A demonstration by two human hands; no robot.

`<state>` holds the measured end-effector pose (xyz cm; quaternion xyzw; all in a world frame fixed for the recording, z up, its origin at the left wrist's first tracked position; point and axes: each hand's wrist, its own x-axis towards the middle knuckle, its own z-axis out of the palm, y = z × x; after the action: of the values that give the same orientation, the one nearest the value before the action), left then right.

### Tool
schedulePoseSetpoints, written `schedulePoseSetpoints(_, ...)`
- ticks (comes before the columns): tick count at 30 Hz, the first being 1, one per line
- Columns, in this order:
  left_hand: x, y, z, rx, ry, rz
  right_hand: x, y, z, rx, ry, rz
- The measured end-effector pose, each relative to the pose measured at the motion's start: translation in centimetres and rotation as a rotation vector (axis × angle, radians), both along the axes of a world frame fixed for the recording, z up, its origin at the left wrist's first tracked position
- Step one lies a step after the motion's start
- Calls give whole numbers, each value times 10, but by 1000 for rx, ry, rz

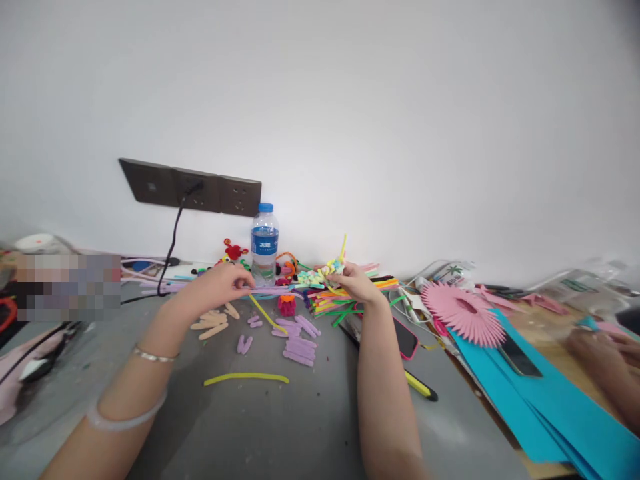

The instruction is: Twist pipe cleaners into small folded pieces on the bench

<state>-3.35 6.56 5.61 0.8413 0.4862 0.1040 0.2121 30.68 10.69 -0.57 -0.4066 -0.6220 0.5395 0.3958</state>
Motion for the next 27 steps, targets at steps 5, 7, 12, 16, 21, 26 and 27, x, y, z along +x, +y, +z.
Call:
schedulePoseSetpoints(5, 40, -12, -31, -7, 150, -79, 2, 1, -2, -23, -17, -8)
schedulePoseSetpoints(7, 48, -16, -39, 23, 221, -89, 2, 1, -2, -14, -7, -8)
schedulePoseSetpoints(12, 48, -17, -40, 37, 246, -94, 1, 1, -3, 8, 26, -8)
schedulePoseSetpoints(16, 38, -14, -22, -34, 82, -144, 3, 2, -4, -20, 1, -3)
schedulePoseSetpoints(21, 21, -17, 14, -153, -286, -259, 2, 1, -1, -15, 9, 6)
schedulePoseSetpoints(26, 5, -30, 44, -93, -482, -25, 1, 0, 0, -20, 24, 11)
schedulePoseSetpoints(27, 3, -33, 47, -116, -461, -22, 1, 0, -1, -21, 20, 11)
